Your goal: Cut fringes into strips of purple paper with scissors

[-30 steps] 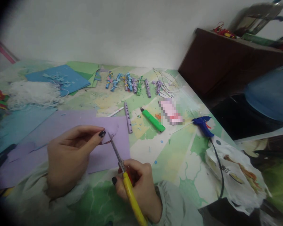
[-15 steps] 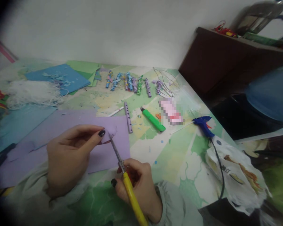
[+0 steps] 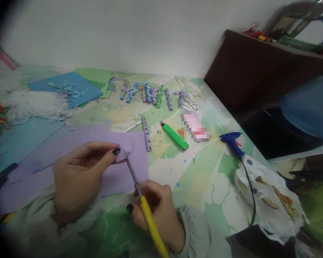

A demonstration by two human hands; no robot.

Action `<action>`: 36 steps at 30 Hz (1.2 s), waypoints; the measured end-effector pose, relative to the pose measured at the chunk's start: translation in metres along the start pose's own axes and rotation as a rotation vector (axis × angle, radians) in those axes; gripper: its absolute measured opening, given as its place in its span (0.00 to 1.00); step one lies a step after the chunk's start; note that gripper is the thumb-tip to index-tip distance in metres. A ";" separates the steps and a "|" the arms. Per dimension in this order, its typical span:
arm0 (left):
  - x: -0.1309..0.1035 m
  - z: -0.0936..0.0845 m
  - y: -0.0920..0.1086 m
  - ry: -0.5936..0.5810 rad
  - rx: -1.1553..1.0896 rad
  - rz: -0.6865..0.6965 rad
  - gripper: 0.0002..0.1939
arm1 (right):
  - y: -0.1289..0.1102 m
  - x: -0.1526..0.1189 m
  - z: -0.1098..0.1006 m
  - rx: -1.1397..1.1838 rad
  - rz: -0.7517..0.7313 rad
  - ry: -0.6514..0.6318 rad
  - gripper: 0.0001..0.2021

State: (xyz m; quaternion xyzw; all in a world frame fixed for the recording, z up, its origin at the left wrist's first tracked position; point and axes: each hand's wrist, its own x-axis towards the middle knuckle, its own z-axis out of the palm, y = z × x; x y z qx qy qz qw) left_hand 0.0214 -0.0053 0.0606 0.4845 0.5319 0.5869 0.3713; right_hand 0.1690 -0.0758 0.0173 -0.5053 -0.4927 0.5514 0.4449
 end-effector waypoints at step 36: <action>-0.001 0.001 -0.003 0.020 0.041 0.026 0.06 | 0.000 0.003 0.003 -0.056 -0.020 0.036 0.04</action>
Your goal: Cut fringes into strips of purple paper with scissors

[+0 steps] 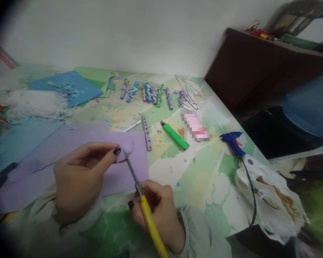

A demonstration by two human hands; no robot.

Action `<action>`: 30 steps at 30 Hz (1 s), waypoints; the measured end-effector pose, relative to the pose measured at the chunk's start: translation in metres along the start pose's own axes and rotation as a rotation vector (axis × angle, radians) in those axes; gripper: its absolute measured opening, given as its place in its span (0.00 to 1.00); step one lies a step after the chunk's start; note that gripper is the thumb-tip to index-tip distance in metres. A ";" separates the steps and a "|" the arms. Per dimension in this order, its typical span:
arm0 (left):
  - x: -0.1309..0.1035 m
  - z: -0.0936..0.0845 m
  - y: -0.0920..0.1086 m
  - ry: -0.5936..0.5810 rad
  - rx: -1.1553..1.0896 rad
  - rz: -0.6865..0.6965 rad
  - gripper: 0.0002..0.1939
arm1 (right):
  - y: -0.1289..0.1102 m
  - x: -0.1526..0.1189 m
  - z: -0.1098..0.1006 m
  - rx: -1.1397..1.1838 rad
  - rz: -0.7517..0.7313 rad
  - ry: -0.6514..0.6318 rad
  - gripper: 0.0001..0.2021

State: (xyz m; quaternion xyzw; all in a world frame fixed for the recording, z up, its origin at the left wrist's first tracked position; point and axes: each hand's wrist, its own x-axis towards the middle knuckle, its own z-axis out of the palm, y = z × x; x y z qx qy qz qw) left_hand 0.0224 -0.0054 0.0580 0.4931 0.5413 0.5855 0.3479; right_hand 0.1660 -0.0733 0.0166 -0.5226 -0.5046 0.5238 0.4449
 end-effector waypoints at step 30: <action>0.000 0.001 -0.002 0.003 -0.050 0.004 0.09 | -0.002 -0.001 0.001 -0.032 0.023 -0.010 0.02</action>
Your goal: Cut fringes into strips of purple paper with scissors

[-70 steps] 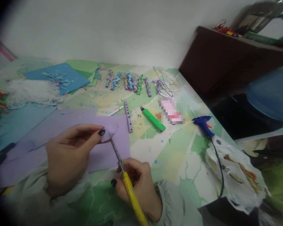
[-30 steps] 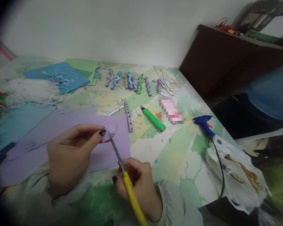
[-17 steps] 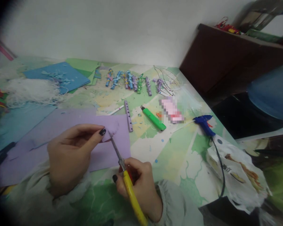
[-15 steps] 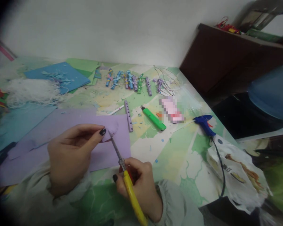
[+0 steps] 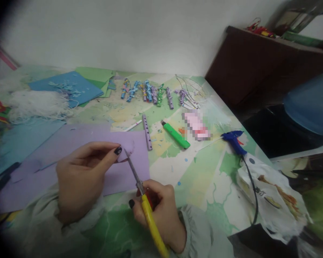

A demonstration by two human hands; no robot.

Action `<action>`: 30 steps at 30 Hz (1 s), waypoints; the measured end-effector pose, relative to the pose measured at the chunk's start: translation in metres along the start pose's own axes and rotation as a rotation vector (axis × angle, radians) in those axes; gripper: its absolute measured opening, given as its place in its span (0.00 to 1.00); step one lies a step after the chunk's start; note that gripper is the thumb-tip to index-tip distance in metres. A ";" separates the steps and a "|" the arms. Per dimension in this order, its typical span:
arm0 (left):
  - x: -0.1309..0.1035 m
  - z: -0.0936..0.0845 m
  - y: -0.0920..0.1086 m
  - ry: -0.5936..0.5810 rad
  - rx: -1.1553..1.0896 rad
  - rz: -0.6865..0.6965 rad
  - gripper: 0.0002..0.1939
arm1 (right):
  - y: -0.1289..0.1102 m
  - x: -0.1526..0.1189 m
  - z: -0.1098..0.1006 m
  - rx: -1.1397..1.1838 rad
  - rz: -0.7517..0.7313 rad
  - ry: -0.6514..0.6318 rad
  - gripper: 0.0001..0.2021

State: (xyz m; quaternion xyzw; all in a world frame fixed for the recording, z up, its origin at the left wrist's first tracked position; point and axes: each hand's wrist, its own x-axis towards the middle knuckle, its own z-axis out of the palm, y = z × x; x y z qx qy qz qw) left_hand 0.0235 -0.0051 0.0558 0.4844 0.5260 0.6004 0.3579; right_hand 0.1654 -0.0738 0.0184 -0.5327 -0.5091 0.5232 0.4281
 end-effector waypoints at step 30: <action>0.001 -0.001 -0.002 -0.014 -0.018 -0.022 0.08 | 0.000 0.000 -0.003 0.098 0.012 -0.066 0.08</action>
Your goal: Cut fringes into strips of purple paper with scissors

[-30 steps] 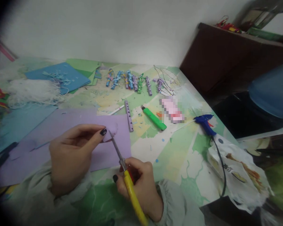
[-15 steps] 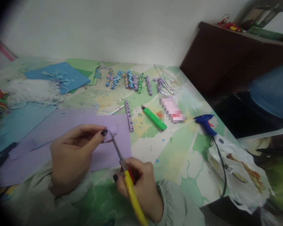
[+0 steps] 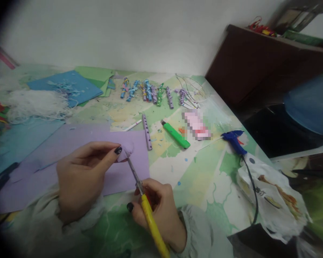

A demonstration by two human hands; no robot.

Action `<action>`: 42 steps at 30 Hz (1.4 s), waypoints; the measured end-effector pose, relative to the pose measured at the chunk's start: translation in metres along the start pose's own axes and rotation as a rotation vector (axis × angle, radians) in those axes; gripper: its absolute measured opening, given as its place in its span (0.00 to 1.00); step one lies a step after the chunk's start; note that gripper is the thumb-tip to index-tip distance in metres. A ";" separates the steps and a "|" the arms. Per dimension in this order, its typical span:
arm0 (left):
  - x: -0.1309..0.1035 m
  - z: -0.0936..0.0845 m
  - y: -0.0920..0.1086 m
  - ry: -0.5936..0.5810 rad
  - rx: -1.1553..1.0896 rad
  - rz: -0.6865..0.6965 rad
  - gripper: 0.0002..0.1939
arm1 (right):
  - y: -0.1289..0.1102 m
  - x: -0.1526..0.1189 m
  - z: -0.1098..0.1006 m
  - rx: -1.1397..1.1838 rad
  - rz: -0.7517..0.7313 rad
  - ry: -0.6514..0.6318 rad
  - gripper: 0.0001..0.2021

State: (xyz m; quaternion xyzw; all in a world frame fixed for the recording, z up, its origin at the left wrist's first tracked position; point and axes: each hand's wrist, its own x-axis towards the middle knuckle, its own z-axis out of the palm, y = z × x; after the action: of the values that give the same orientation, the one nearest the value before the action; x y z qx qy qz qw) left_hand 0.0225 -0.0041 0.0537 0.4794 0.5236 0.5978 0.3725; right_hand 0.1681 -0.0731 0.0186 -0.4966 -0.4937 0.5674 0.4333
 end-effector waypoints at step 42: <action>-0.002 0.001 0.002 0.025 0.054 -0.002 0.05 | -0.001 0.002 0.002 -0.093 -0.025 0.055 0.04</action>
State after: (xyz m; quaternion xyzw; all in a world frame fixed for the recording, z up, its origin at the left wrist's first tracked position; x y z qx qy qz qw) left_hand 0.0243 -0.0063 0.0553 0.4815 0.5446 0.5888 0.3533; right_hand 0.1657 -0.0713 0.0195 -0.5255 -0.5135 0.5243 0.4303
